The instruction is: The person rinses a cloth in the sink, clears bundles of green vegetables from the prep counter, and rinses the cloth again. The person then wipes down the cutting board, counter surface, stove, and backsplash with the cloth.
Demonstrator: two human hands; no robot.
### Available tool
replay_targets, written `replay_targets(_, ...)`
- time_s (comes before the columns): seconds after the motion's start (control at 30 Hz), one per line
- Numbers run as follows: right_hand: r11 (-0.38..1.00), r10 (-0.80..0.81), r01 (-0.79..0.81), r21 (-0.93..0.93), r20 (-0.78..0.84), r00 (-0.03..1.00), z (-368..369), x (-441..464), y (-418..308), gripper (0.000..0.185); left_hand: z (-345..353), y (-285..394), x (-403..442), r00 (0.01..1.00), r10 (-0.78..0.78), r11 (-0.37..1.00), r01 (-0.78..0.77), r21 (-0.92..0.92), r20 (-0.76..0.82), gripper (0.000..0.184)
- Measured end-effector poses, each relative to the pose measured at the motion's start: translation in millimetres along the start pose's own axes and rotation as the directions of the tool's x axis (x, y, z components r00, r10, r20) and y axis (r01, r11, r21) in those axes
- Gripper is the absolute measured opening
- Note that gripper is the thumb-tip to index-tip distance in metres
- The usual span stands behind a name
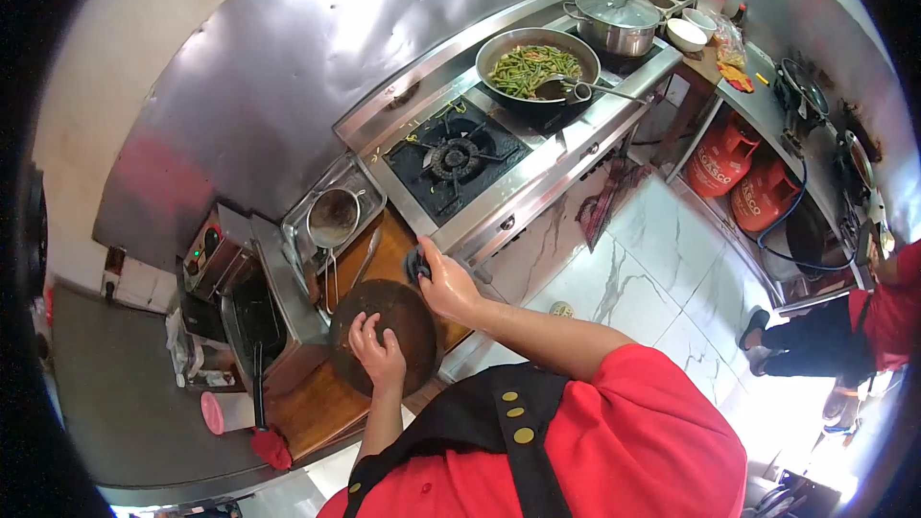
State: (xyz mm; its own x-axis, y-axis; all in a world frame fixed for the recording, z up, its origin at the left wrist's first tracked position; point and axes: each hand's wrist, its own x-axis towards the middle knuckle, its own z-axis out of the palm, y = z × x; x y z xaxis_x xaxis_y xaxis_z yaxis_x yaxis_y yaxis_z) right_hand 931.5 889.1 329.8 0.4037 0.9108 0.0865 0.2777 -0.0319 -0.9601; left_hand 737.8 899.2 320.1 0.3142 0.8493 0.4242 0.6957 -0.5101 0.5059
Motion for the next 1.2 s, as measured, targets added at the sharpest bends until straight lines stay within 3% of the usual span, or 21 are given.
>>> replay_targets(0.03,0.990,-0.036,0.030,-0.136,-0.042,0.998,-10,9,2,0.052,18,-12,-4,1.000,-0.005,1.000,0.005,0.010,0.005,0.030)
replay_targets(0.07,0.991,-0.032,0.027,-0.129,-0.036,0.999,-16,21,9,0.052,39,-24,-9,0.999,-0.033,0.996,0.031,0.085,0.027,0.033)
replay_targets(0.13,0.887,-0.347,0.353,-0.296,0.075,0.935,-21,37,32,0.058,63,-23,-12,0.994,-0.091,0.982,0.080,0.170,0.060,0.037)
replay_targets(0.2,0.887,-0.304,0.353,-0.298,0.198,0.932,-27,46,59,0.059,73,-18,-14,0.989,-0.133,0.932,0.103,0.347,0.065,0.038)
replay_targets(0.27,0.734,-0.181,0.376,-0.565,0.371,0.911,-32,59,80,0.063,73,-22,-17,0.986,-0.152,0.923,0.116,0.367,0.071,0.037)
replay_targets(0.3,0.710,-0.297,0.447,-0.545,0.344,0.891,-27,65,108,0.059,71,-23,-21,0.983,-0.159,0.920,0.113,0.376,0.091,0.039)
replay_targets(0.33,0.715,-0.302,0.452,-0.533,0.347,0.888,-32,72,111,0.059,72,-26,-18,0.983,-0.153,0.920,0.103,0.379,0.104,0.040)
replay_targets(0.4,0.686,-0.206,0.380,-0.620,0.336,0.919,-49,85,121,0.055,74,-25,-18,0.973,-0.188,0.915,0.126,0.384,0.130,0.041)
replay_targets(0.47,0.701,-0.218,0.319,-0.638,0.233,0.948,-102,103,127,0.038,71,-24,-17,0.978,-0.166,0.917,0.107,0.384,0.123,0.041)
replay_targets(0.57,0.678,-0.325,0.217,-0.703,-0.022,0.945,-208,141,181,0.037,71,-19,-12,0.973,-0.181,0.917,0.113,0.383,0.145,0.039)
replay_targets(0.6,0.611,-0.270,0.061,-0.789,-0.136,0.953,-240,153,193,0.037,70,-19,-13,0.971,-0.186,0.917,0.116,0.381,0.153,0.039)
replay_targets(0.63,0.717,-0.201,-0.060,-0.694,-0.289,0.936,-270,168,207,0.040,71,-20,-13,0.971,-0.185,0.917,0.114,0.382,0.153,0.040)
replay_targets(0.7,0.535,-0.174,-0.303,-0.789,-0.454,0.874,-318,199,232,0.043,69,-18,-12,0.967,-0.198,0.914,0.122,0.388,0.161,0.040)
replay_targets(0.73,0.555,-0.151,-0.435,-0.708,-0.601,0.785,-324,210,237,0.044,70,-18,-10,0.965,-0.199,0.915,0.122,0.384,0.169,0.040)
replay_targets(0.8,0.421,-0.110,-0.515,-0.746,-0.606,0.788,-309,211,239,0.047,68,-22,-14,0.967,-0.182,0.915,0.099,0.391,0.180,0.040)
replay_targets(0.83,0.215,0.037,-0.455,-0.864,-0.458,0.888,-256,191,211,0.047,74,-21,-11,0.963,-0.197,0.915,0.112,0.387,0.187,0.039)
replay_targets(0.93,0.365,0.139,-0.060,-0.929,-0.009,0.990,-141,129,146,0.060,72,-18,-10,0.964,-0.189,0.914,0.104,0.392,0.185,0.038)
replay_targets(1.0,0.707,-0.042,0.157,-0.689,0.181,0.983,-98,93,145,0.063,72,-16,-11,0.966,-0.187,0.913,0.105,0.394,0.177,0.036)
replay_targets(1.03,0.721,-0.042,0.176,-0.670,0.211,0.976,-101,93,146,0.065,72,-16,-10,0.973,-0.157,0.910,0.076,0.407,0.169,0.033)
replay_targets(1.13,0.709,0.016,0.030,-0.705,0.058,0.998,-142,111,154,0.062,74,-18,-12,0.970,-0.181,0.899,0.095,0.427,0.165,0.033)
replay_targets(1.2,0.673,0.054,-0.151,-0.724,-0.156,0.986,-176,133,173,0.059,74,-26,-17,0.971,-0.181,0.896,0.097,0.433,0.157,0.033)
